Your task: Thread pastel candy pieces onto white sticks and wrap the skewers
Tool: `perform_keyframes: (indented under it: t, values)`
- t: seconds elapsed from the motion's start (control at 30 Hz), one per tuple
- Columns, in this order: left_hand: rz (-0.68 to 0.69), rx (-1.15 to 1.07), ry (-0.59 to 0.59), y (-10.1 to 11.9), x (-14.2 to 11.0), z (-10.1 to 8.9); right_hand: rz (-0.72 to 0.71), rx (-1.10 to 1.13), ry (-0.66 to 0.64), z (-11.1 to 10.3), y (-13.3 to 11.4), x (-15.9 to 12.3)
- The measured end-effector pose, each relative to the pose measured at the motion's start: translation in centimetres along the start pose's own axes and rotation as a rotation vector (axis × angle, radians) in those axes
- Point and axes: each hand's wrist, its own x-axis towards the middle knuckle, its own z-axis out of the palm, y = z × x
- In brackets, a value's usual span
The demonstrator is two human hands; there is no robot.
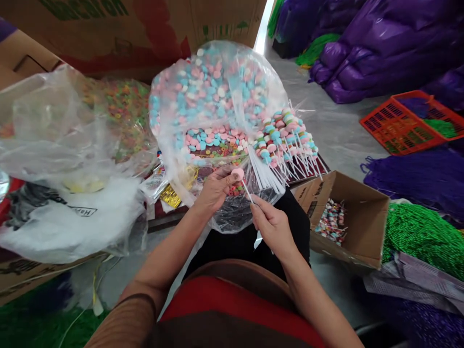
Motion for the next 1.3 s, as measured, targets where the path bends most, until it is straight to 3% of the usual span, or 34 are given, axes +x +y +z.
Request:
perform_keyframes:
  t: [0.27, 0.63, 0.77, 0.9, 1.03, 1.23, 1.3]
  values:
    - [0.075, 0.123, -0.13, -1.3, -0.5, -0.8, -0.055, -0.122, 0.04, 0.0, 0.0, -0.2]
    - [0.517, 0.709, -0.285, -1.8, -1.2, -2.0, -0.087, -0.275, 0.005, -2.2, -2.2, -0.8]
    - [0.627, 0.767, -0.332, -1.9, -1.9, -1.7, -0.023, -0.216, -0.005, -2.5, -2.5, -1.2]
    - [0.62, 0.754, -0.365, -2.5, -2.3, -1.3, 0.036, -0.139, -0.014, -2.1, -1.7, -0.6]
    - [0.683, 0.733, -0.4, -3.3, -2.2, -1.2, 0.078, -0.042, 0.061, -1.0, -0.7, 0.7]
    - [0.797, 0.859, -0.264, -4.1, -2.0, -1.5, 0.185, 0.046, -0.054, -0.9, 0.3, 0.0]
    - [0.807, 0.868, -0.273, -4.7, -2.2, -1.4, 0.183, 0.044, -0.027, -1.0, 1.0, -0.6]
